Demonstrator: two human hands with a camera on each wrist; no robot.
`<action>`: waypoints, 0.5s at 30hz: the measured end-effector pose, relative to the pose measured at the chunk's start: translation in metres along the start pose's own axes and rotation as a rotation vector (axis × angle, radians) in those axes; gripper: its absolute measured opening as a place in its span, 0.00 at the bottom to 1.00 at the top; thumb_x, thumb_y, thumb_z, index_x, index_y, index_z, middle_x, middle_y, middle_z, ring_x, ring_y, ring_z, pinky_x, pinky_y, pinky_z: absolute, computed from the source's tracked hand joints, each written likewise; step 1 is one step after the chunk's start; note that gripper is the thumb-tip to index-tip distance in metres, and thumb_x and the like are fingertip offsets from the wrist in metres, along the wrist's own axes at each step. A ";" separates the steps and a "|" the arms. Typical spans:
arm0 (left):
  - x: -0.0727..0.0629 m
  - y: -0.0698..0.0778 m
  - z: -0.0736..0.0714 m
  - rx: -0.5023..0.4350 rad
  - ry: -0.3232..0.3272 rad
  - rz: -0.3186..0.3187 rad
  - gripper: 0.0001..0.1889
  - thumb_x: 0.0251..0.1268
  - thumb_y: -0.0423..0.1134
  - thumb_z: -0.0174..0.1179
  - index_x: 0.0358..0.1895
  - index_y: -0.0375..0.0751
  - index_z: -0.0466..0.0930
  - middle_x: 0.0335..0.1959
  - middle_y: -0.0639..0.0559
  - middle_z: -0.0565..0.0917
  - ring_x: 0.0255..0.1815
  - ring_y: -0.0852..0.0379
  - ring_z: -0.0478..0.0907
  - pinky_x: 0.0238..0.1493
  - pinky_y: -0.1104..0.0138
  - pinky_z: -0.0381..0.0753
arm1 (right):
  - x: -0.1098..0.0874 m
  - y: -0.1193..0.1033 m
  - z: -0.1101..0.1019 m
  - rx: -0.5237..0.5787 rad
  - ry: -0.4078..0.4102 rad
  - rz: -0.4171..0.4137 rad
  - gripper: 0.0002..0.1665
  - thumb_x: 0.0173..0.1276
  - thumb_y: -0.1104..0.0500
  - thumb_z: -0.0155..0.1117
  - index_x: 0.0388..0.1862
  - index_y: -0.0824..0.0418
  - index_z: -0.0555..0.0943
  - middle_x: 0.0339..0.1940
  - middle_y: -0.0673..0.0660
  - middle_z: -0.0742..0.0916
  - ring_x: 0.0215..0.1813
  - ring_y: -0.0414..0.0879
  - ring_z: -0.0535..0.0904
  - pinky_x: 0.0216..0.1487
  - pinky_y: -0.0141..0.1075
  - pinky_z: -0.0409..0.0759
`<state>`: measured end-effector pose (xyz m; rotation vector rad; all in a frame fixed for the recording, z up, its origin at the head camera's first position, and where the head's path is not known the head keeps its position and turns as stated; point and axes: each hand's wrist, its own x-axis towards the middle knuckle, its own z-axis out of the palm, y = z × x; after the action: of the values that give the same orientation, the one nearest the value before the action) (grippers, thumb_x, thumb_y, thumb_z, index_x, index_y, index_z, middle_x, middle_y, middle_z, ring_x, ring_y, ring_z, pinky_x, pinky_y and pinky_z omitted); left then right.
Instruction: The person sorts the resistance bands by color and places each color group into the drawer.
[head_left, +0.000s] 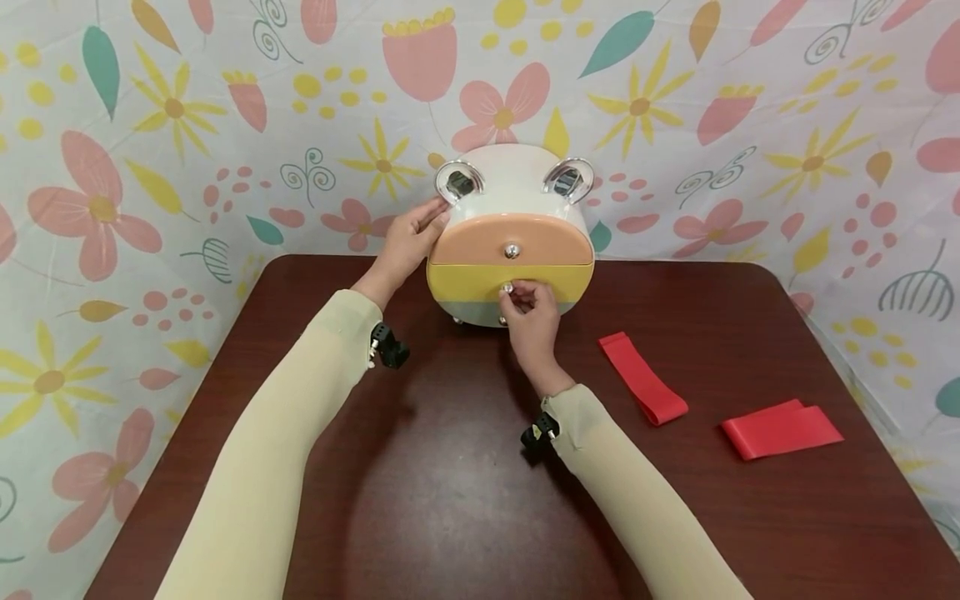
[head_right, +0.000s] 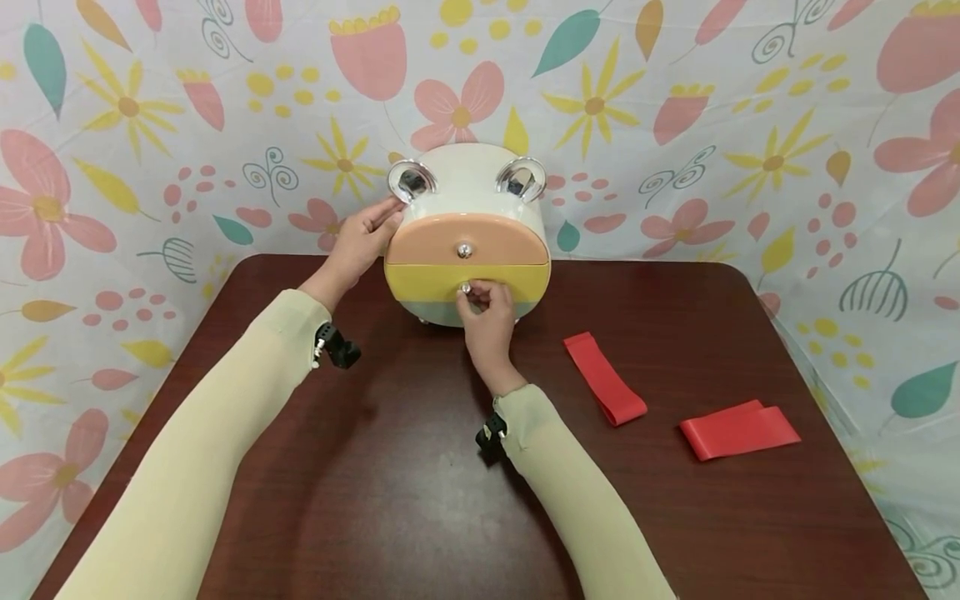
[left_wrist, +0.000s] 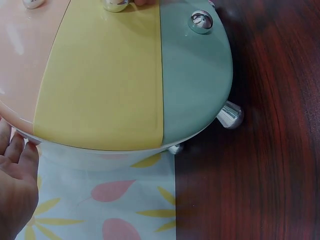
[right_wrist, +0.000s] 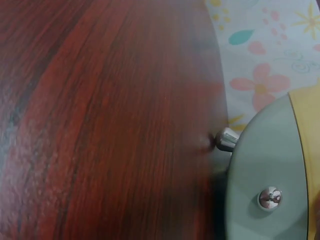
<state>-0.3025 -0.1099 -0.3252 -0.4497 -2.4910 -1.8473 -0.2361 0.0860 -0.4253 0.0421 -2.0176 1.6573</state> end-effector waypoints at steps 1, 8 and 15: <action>0.000 0.000 0.000 -0.002 0.001 0.001 0.28 0.82 0.43 0.51 0.79 0.37 0.62 0.78 0.44 0.70 0.80 0.51 0.66 0.80 0.60 0.69 | 0.000 0.001 0.000 -0.002 -0.002 -0.004 0.12 0.67 0.68 0.70 0.46 0.74 0.81 0.44 0.69 0.81 0.45 0.60 0.83 0.45 0.20 0.78; 0.001 -0.002 0.001 -0.015 -0.002 0.002 0.28 0.82 0.44 0.51 0.78 0.38 0.63 0.78 0.44 0.70 0.80 0.51 0.67 0.79 0.59 0.70 | 0.004 0.003 -0.004 -0.009 -0.031 -0.012 0.12 0.67 0.68 0.70 0.46 0.74 0.82 0.44 0.70 0.82 0.45 0.62 0.84 0.44 0.19 0.78; 0.000 -0.003 0.000 -0.006 0.000 -0.011 0.29 0.81 0.44 0.52 0.79 0.38 0.63 0.78 0.45 0.70 0.80 0.52 0.66 0.79 0.61 0.69 | 0.006 0.001 -0.009 -0.047 -0.071 0.000 0.12 0.67 0.68 0.70 0.47 0.74 0.82 0.45 0.70 0.82 0.46 0.63 0.85 0.44 0.19 0.77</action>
<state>-0.3037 -0.1112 -0.3283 -0.4375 -2.4937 -1.8589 -0.2383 0.0960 -0.4224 0.0853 -2.1087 1.6284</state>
